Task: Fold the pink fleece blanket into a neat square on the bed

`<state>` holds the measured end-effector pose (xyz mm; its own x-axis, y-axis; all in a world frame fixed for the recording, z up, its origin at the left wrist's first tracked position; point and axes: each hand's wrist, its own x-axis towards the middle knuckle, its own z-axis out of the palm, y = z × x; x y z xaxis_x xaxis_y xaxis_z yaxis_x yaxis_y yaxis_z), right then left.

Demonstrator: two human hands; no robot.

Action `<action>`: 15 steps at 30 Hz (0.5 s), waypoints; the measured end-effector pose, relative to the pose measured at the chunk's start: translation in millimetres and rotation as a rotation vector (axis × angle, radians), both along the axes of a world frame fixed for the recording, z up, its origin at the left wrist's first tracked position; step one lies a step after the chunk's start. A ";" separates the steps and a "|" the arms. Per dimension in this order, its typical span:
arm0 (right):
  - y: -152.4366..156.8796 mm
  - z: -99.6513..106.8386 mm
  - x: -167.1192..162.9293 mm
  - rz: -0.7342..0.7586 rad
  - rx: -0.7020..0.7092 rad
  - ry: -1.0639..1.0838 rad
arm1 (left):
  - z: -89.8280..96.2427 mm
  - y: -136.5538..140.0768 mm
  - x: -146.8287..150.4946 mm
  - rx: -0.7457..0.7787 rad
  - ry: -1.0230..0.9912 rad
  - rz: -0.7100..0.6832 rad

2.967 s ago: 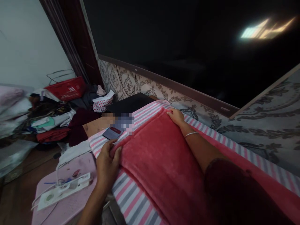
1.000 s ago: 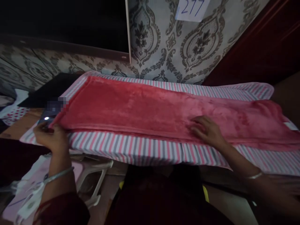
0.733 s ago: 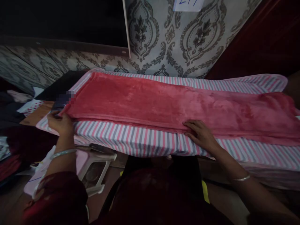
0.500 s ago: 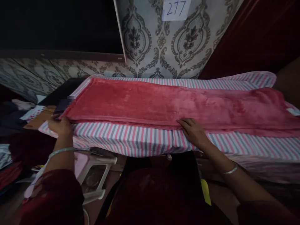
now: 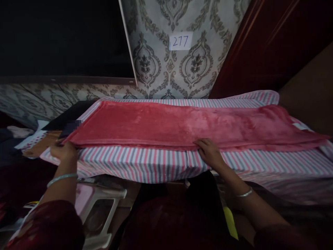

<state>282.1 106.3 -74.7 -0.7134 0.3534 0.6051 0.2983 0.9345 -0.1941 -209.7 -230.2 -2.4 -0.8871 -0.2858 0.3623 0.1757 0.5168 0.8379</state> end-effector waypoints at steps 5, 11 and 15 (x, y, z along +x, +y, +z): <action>-4.4 0.9 -4.2 -0.026 -0.061 0.012 | 12.5 13.6 28.2 -0.300 0.116 0.008; -5.9 2.0 -7.7 -0.045 -0.053 0.034 | 23.9 132.5 82.1 -0.672 0.335 -0.696; -4.4 2.6 -3.4 -0.040 -0.029 0.057 | 19.9 196.9 112.1 -0.883 0.161 -0.844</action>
